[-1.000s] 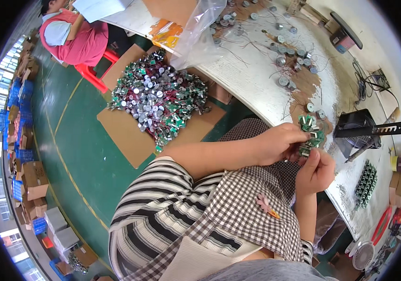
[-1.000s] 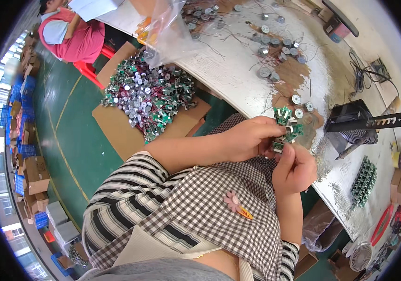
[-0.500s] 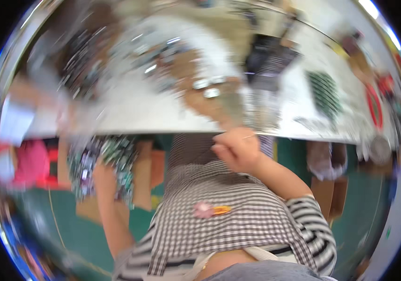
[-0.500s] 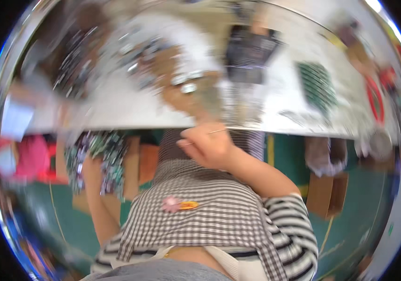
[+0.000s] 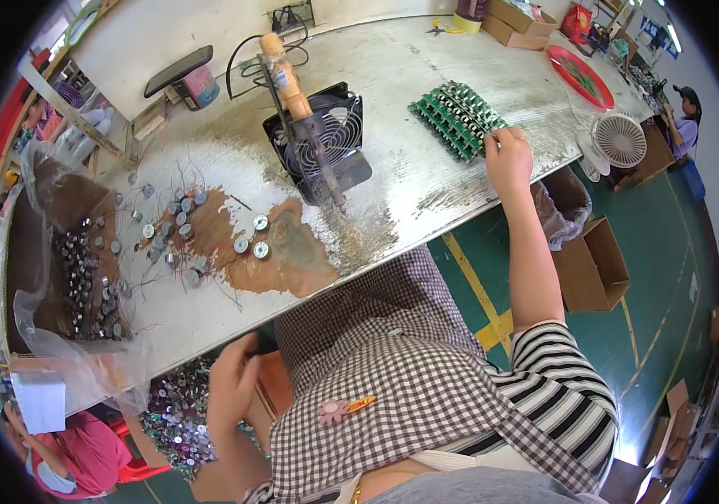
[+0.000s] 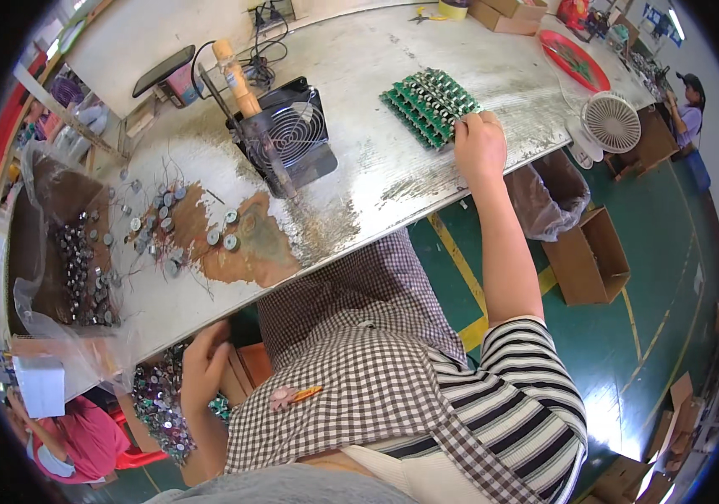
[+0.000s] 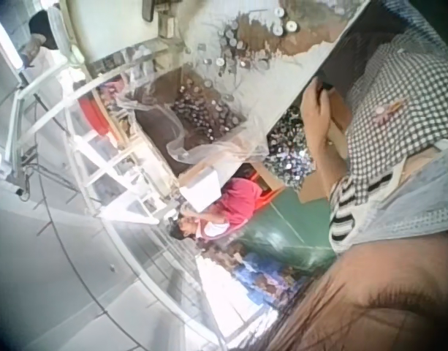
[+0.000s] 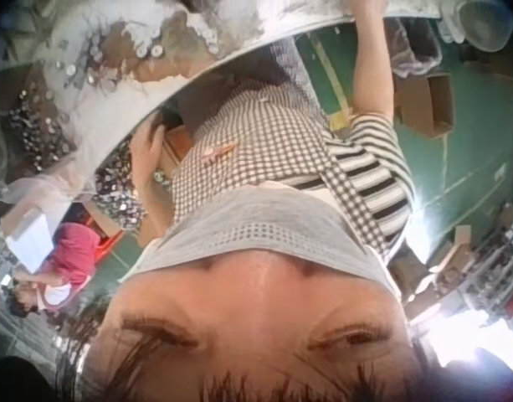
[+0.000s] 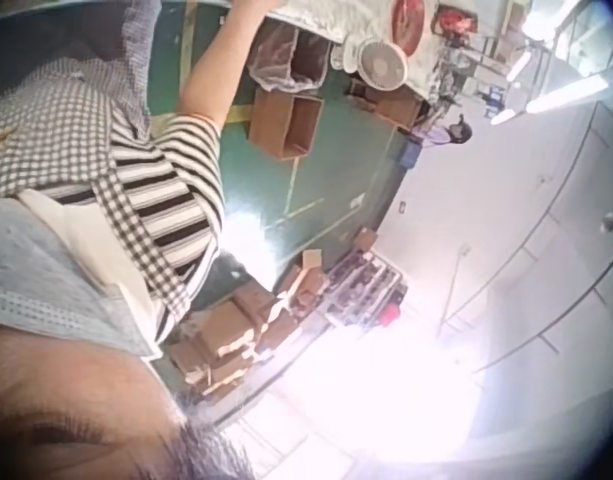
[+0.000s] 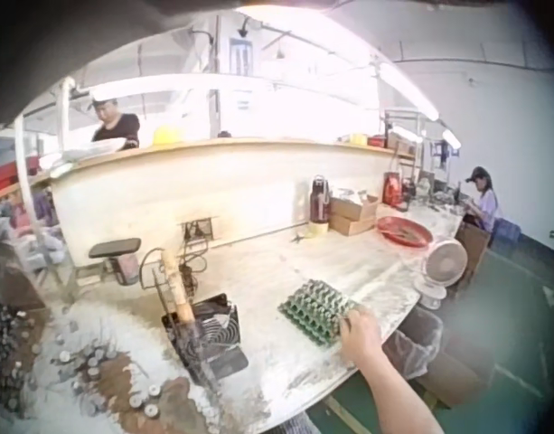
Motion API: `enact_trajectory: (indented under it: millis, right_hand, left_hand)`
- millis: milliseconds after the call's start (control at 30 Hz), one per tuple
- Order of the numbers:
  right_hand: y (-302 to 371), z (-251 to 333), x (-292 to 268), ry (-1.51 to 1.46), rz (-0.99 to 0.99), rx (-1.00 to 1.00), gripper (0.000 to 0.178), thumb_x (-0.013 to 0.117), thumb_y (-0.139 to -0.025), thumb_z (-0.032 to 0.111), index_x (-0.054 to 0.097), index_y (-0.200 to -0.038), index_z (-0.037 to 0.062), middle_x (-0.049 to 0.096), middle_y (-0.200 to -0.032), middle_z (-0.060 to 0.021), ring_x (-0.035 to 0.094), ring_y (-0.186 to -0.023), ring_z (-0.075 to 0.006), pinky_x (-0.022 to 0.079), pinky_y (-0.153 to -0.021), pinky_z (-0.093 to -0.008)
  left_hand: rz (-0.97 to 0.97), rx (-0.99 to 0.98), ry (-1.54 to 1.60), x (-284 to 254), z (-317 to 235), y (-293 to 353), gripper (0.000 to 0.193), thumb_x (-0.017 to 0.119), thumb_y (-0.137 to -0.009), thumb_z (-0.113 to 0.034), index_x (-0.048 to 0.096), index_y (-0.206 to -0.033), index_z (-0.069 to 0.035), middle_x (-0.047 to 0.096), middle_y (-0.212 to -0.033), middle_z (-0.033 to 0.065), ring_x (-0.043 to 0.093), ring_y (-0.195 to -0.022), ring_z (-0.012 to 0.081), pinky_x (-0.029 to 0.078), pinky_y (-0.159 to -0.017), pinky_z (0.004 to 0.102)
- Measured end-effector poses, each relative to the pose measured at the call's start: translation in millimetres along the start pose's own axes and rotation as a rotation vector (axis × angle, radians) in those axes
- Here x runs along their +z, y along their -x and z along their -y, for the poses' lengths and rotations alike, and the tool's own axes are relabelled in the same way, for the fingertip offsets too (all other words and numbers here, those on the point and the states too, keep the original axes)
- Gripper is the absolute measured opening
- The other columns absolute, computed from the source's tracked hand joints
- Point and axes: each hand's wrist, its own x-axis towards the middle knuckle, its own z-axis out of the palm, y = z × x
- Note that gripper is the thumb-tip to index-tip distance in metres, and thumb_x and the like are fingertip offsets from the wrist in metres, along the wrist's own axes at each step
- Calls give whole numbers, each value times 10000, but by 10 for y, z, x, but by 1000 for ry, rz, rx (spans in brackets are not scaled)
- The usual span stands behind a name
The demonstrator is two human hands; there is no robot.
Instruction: The person assembles electronics by picking up round wire-connected motors and attaching components onto circuit board strips by hand.
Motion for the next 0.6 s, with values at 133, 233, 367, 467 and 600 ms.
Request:
enact_trajectory:
  millis: [133, 233, 367, 467, 600]
  right_hand:
    - [55, 206, -44, -180, -227, -102, 108, 657, -798, 102, 624, -817, 2, 601, -874, -154, 572, -805, -339, 460, -695, -412]
    - [240, 605, -334, -161, -274, -287, 99, 692, -733, 4, 606, -783, 9, 584, -836, -119, 548, -737, -300, 443, -641, -395]
    - [614, 930, -481, -320, -95, -421, 191, 707, -623, -17, 608, -780, 29, 561, -818, -99, 509, -656, -270, 411, -582, -374]
    - [950, 1229, -564, -567, 81, -617, 212, 722, -597, 19, 613, -779, 24, 566, -857, -92, 543, -671, -256, 429, -563, -362]
    - [965, 1321, -591, -882, 338, -502, 289, 760, -640, 56, 610, -883, 11, 579, -920, -120, 574, -751, -262, 467, -627, -345]
  left_hand:
    - [240, 41, 426, 293, -452, -506, 262, 544, -881, -54, 578, -1121, 44, 642, -1050, 139, 625, -959, 201, 490, -817, 290]
    - [451, -135, 812, 556, -766, -798, 240, 525, -928, -92, 569, -1130, 30, 631, -1052, 135, 622, -970, 177, 504, -821, 288]
    - [589, -289, 1118, 981, -1035, -1157, 264, 505, -950, -183, 481, -1141, -2, 599, -1092, 157, 626, -966, 230, 518, -823, 327]
    - [440, -345, 1362, 1213, -1089, -1297, 187, 506, -957, -195, 475, -1057, -41, 599, -998, 95, 621, -868, 177, 524, -772, 303]
    - [350, -340, 1260, 1182, -1004, -1246, 165, 522, -945, -169, 461, -1019, -34, 585, -855, 52, 592, -733, 119, 513, -653, 243]
